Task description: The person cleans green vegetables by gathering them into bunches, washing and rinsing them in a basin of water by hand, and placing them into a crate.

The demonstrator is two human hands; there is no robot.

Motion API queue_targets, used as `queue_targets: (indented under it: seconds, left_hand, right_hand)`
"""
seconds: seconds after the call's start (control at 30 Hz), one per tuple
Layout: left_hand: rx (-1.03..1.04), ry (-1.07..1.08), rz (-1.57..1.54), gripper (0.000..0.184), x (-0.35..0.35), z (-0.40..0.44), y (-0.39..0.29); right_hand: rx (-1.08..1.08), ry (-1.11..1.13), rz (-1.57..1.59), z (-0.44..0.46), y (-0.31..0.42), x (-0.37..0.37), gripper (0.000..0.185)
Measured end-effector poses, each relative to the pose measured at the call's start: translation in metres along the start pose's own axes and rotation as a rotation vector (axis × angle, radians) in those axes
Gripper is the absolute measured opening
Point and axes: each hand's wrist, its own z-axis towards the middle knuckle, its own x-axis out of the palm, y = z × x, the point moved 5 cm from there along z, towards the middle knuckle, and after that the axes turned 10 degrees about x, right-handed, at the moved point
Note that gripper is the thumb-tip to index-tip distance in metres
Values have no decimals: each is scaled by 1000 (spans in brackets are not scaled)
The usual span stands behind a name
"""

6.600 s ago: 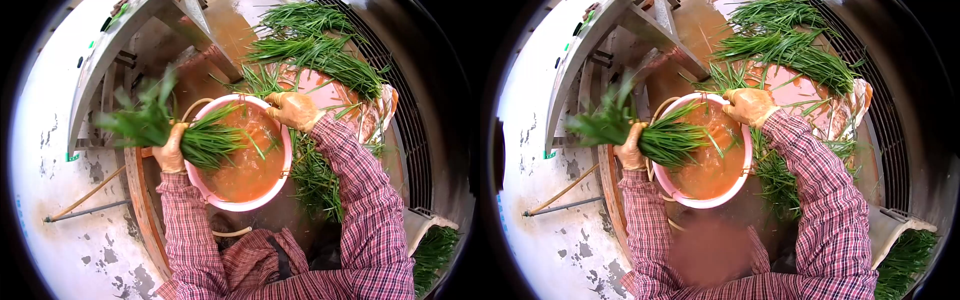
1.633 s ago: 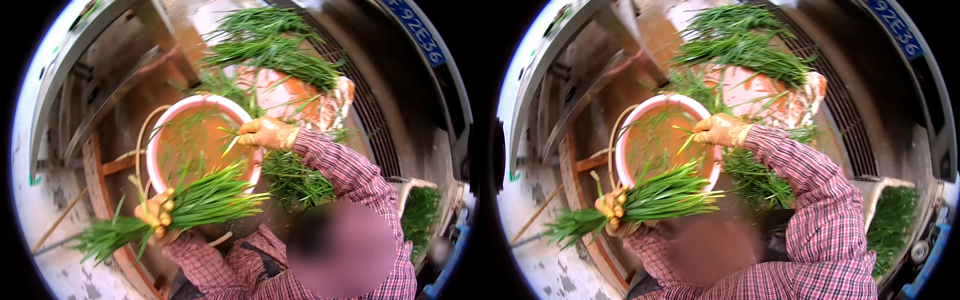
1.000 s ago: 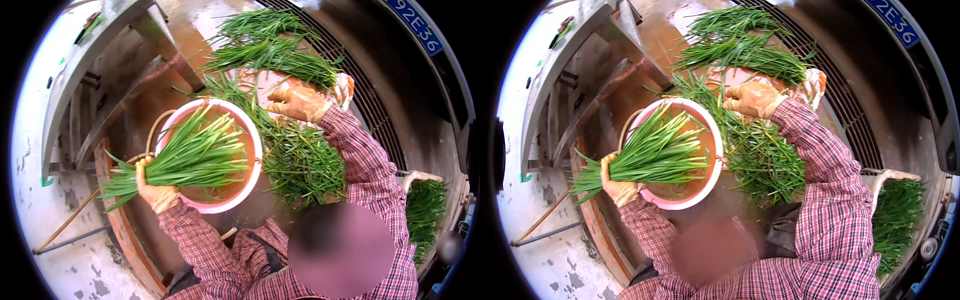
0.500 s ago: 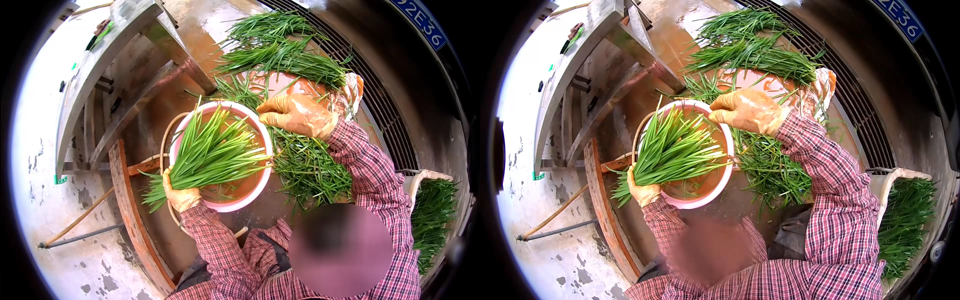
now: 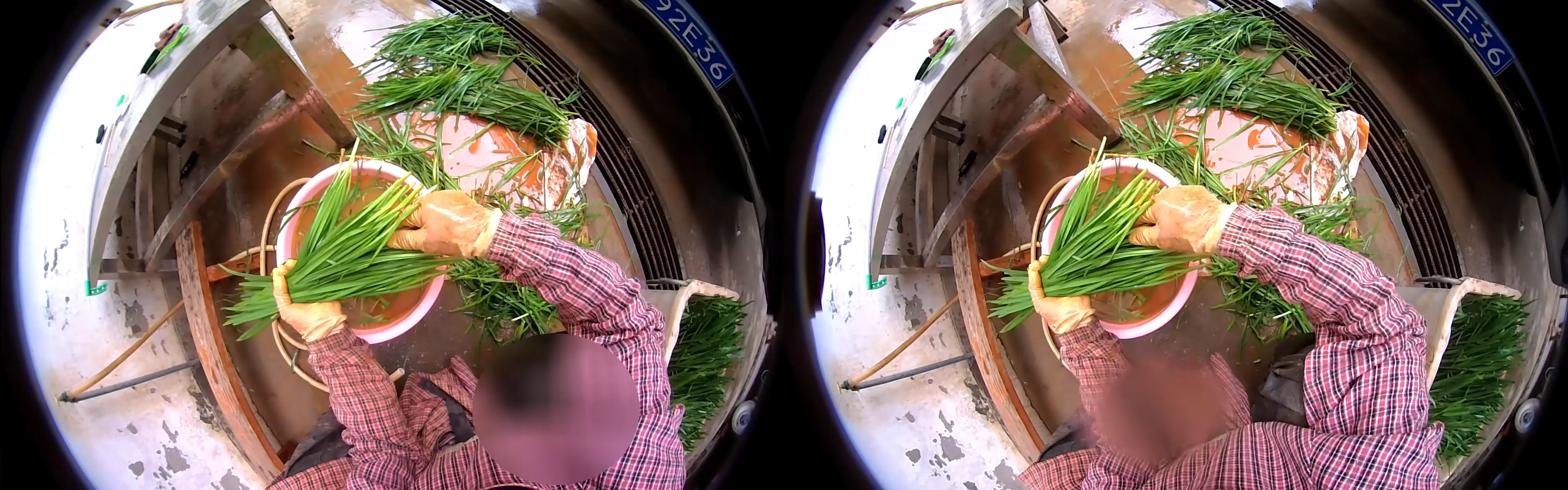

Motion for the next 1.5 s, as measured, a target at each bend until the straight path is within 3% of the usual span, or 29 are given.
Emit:
queue_targets:
  seconds: [0.07,0.13,0.17,0.2,0.27,0.3,0.43,0.6,0.67,0.73,0.8,0.87,0.93,1.0,1.07,1.13,1.2,1.23,1.33,1.4,1.5]
  left_hand:
    - [0,-7,-3,15,-3,0,5]
    - [-2,-11,-6,15,-7,0,6]
    - [4,21,6,15,-8,1,4]
    - [11,51,17,15,-10,3,2]
    - [6,53,2,17,-16,7,-4]
    - [0,62,-15,18,-20,11,-8]
    - [60,18,-23,18,-33,22,-23]
    - [91,-60,-83,19,-91,50,-45]
    - [132,-216,71,21,-115,51,-54]
    - [163,-242,113,24,-131,50,-59]
    - [166,-286,60,19,-142,52,-60]
    - [204,-313,47,18,-141,49,-63]
    - [286,-410,43,18,-138,51,-70]
    - [351,-483,179,15,-109,38,-56]
    - [469,-344,461,13,-98,36,-41]
    - [506,-260,698,23,-91,32,-20]
    - [264,-465,758,41,-102,24,9]
    - [291,-444,744,40,-103,25,18]
    - [331,-370,660,30,-82,28,13]
    - [218,-208,543,24,-34,37,-20]
    - [301,89,627,23,41,57,-73]
  right_hand:
    - [46,28,37,13,-17,20,41]
    - [-219,-72,109,21,-28,35,44]
    - [-88,44,300,17,-21,26,43]
    - [-88,47,297,17,-22,28,43]
    - [184,216,391,16,-36,40,40]
    - [339,306,587,8,-25,34,35]
    - [239,319,404,18,-19,27,34]
    - [150,300,408,41,-22,33,32]
    - [253,269,217,47,-28,28,33]
    - [251,292,202,52,-33,36,33]
    - [34,-21,-275,71,-43,44,33]
    - [193,90,-643,86,-55,48,25]
    - [132,99,-882,91,-53,60,17]
    - [26,-51,-830,98,-52,86,13]
    - [23,21,-690,96,-40,115,16]
    - [192,211,-326,89,-31,130,25]
    - [247,336,-351,87,-41,152,27]
    - [301,457,-377,86,-51,166,29]
    - [206,511,-566,88,-59,168,30]
    - [201,551,-604,89,-63,155,29]
    - [162,532,-606,81,-56,105,30]
